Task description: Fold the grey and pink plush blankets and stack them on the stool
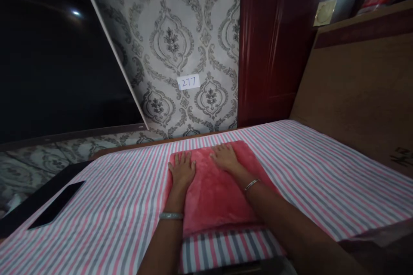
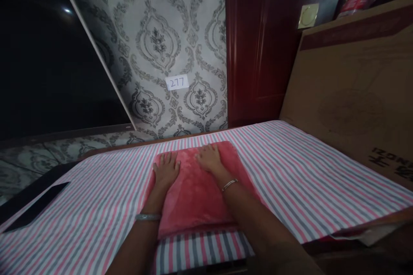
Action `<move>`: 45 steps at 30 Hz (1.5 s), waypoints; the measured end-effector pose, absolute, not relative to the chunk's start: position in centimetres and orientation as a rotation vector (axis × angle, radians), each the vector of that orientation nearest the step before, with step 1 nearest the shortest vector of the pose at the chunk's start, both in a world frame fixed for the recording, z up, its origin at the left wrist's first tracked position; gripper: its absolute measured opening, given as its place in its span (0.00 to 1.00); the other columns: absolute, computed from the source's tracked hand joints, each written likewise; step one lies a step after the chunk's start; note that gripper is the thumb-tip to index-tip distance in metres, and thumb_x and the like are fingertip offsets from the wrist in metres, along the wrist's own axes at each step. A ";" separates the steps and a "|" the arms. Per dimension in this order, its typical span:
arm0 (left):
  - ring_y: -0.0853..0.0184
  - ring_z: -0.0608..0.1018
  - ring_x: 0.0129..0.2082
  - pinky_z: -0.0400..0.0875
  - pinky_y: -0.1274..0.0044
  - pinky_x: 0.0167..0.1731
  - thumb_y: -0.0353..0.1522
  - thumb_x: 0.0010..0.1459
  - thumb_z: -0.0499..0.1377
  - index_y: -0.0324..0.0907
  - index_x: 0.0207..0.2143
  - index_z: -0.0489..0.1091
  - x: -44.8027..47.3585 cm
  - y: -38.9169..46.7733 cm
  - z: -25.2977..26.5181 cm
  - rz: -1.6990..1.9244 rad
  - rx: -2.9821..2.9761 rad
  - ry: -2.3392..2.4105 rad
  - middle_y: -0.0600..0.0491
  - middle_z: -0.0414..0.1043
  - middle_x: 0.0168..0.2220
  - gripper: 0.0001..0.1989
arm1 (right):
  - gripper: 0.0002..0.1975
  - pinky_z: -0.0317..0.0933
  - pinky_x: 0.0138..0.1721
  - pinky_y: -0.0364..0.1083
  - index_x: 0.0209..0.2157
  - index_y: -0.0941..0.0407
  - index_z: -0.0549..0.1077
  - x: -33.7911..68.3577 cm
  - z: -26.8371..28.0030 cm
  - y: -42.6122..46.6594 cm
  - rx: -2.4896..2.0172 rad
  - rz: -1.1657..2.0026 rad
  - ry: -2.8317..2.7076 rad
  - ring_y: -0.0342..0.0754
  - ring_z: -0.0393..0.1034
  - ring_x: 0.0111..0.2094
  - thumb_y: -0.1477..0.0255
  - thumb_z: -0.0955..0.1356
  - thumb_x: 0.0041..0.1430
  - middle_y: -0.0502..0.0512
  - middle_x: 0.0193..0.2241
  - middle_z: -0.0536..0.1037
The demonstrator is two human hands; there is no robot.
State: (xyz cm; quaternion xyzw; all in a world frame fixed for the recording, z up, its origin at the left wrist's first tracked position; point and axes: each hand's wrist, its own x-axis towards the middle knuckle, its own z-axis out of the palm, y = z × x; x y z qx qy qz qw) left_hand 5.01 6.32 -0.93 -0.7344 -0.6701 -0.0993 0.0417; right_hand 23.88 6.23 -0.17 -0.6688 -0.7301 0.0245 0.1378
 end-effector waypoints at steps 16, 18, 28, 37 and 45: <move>0.50 0.50 0.71 0.46 0.45 0.64 0.43 0.67 0.41 0.47 0.69 0.53 5.1 6.3 -0.5 -0.340 -2.307 -2.104 0.49 0.49 0.72 0.30 | 0.31 0.56 0.59 0.64 0.69 0.58 0.55 31.2 -0.5 4.7 -2.264 0.276 -1.651 0.61 0.53 0.66 0.61 0.49 0.70 0.66 0.69 0.55; 0.50 0.50 0.71 0.45 0.45 0.64 0.43 0.67 0.41 0.47 0.69 0.53 5.1 6.3 -0.5 -0.355 -2.313 -2.106 0.49 0.49 0.72 0.30 | 0.31 0.49 0.62 0.68 0.69 0.58 0.54 30.9 0.3 4.0 -2.278 0.233 -1.641 0.63 0.45 0.69 0.62 0.50 0.70 0.65 0.70 0.51; 0.51 0.51 0.71 0.46 0.46 0.65 0.43 0.68 0.41 0.47 0.69 0.55 5.0 5.9 -0.7 -0.404 -2.300 -2.065 0.48 0.52 0.71 0.30 | 0.30 0.37 0.68 0.62 0.69 0.54 0.56 20.0 0.7 -3.4 -1.676 0.224 -2.306 0.55 0.40 0.71 0.58 0.55 0.70 0.58 0.71 0.50; 0.51 0.50 0.71 0.45 0.46 0.65 0.43 0.67 0.41 0.47 0.69 0.53 4.9 6.0 -0.3 -0.377 -2.317 -2.105 0.48 0.49 0.72 0.30 | 0.32 0.39 0.68 0.63 0.70 0.57 0.52 29.3 -1.8 -5.4 -2.171 0.089 -2.078 0.56 0.38 0.72 0.59 0.55 0.69 0.59 0.71 0.47; 0.51 0.51 0.71 0.42 0.47 0.66 0.42 0.67 0.42 0.44 0.70 0.51 5.1 5.9 -0.5 -0.415 -2.275 -2.086 0.47 0.49 0.72 0.31 | 0.30 0.47 0.65 0.65 0.68 0.60 0.57 31.8 -0.6 -5.6 -2.276 0.021 -1.877 0.60 0.43 0.71 0.63 0.55 0.69 0.63 0.71 0.51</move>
